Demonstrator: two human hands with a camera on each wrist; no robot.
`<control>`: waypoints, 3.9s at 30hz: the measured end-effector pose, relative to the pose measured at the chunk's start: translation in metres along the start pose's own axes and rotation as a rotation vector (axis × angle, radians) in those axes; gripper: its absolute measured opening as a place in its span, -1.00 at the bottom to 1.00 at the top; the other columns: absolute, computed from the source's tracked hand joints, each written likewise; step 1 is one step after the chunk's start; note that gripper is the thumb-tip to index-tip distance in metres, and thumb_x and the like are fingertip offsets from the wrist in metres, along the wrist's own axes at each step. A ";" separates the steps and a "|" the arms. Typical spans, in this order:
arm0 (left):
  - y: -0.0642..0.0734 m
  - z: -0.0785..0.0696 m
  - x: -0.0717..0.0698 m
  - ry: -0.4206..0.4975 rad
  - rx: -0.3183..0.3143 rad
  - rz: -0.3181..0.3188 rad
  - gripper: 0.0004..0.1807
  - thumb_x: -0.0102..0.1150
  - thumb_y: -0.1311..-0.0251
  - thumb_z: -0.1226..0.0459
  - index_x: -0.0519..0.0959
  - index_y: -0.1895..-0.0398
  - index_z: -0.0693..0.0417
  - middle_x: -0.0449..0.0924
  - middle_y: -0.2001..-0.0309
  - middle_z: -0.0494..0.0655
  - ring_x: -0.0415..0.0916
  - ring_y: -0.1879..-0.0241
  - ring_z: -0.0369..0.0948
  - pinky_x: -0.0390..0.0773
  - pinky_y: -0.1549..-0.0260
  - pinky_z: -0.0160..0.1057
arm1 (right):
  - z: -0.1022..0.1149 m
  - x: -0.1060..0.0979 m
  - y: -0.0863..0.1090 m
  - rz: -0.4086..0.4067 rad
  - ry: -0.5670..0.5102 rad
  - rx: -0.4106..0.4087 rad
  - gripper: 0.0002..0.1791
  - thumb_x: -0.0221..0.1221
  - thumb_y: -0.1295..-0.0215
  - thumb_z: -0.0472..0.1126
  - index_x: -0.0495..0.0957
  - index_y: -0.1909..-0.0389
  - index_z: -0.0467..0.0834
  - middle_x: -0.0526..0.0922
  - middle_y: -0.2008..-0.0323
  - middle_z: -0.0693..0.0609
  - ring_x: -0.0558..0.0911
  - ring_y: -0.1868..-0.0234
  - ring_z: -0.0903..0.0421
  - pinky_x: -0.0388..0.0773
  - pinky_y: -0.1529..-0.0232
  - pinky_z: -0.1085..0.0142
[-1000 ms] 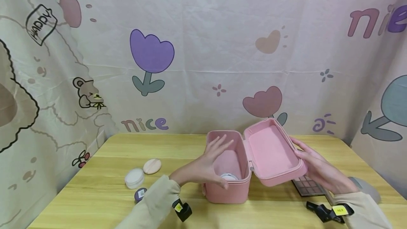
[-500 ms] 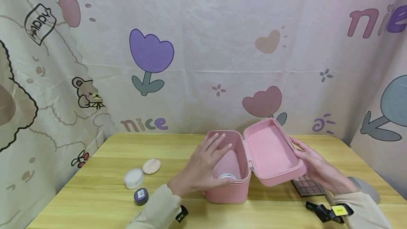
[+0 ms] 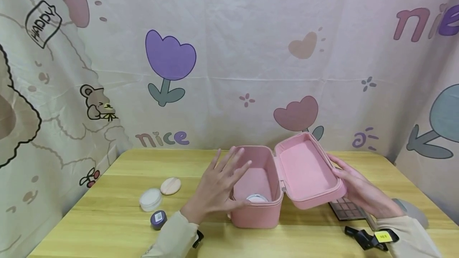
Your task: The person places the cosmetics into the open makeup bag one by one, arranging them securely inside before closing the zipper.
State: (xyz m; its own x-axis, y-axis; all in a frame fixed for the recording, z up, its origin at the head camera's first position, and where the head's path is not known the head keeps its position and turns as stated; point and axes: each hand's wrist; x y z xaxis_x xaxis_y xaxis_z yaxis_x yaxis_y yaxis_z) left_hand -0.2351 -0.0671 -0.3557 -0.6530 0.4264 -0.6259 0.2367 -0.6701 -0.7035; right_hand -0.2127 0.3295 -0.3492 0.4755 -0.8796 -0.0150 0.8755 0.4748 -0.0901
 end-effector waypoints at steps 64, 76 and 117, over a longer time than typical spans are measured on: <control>0.084 0.097 -0.043 0.254 -0.399 0.037 -0.25 -0.51 -0.48 -0.14 0.44 -0.26 0.26 0.30 -0.32 0.22 0.10 -0.33 0.25 0.02 -0.20 0.32 | 0.001 0.001 0.000 0.011 0.006 -0.018 -0.36 -0.31 -0.55 -0.19 -0.33 -0.53 -0.04 0.29 -0.20 0.28 0.46 -0.16 0.19 0.45 -0.05 0.22; 0.107 0.109 -0.064 0.420 -0.611 0.130 -0.39 -0.56 -0.53 0.11 0.35 -0.29 0.37 0.21 -0.35 0.34 0.02 -0.33 0.31 -0.07 -0.18 0.40 | 0.000 0.001 -0.001 0.021 0.004 -0.023 -0.37 -0.32 -0.55 -0.20 -0.31 -0.54 -0.02 0.34 -0.20 0.32 0.48 -0.14 0.20 0.47 -0.04 0.22; 0.133 0.111 -0.038 0.610 -0.870 0.597 -0.09 0.46 0.02 0.18 0.24 -0.35 0.41 0.32 -0.23 0.43 0.36 -0.13 0.27 0.43 -0.01 0.19 | -0.003 -0.002 0.000 0.063 -0.037 -0.049 -0.43 -0.35 -0.55 -0.22 -0.16 -0.52 0.11 0.36 -0.22 0.33 0.47 -0.16 0.19 0.46 -0.05 0.23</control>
State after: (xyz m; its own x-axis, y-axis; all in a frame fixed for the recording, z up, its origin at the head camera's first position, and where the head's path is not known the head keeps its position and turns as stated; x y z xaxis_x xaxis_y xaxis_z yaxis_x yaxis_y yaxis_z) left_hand -0.2584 -0.2396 -0.3882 0.1134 0.5630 -0.8186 0.9401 -0.3273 -0.0949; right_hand -0.2140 0.3314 -0.3519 0.5335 -0.8457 0.0147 0.8386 0.5266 -0.1391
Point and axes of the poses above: each hand's wrist, its own y-axis away from the middle knuckle, its own x-axis out of the palm, z = x × y
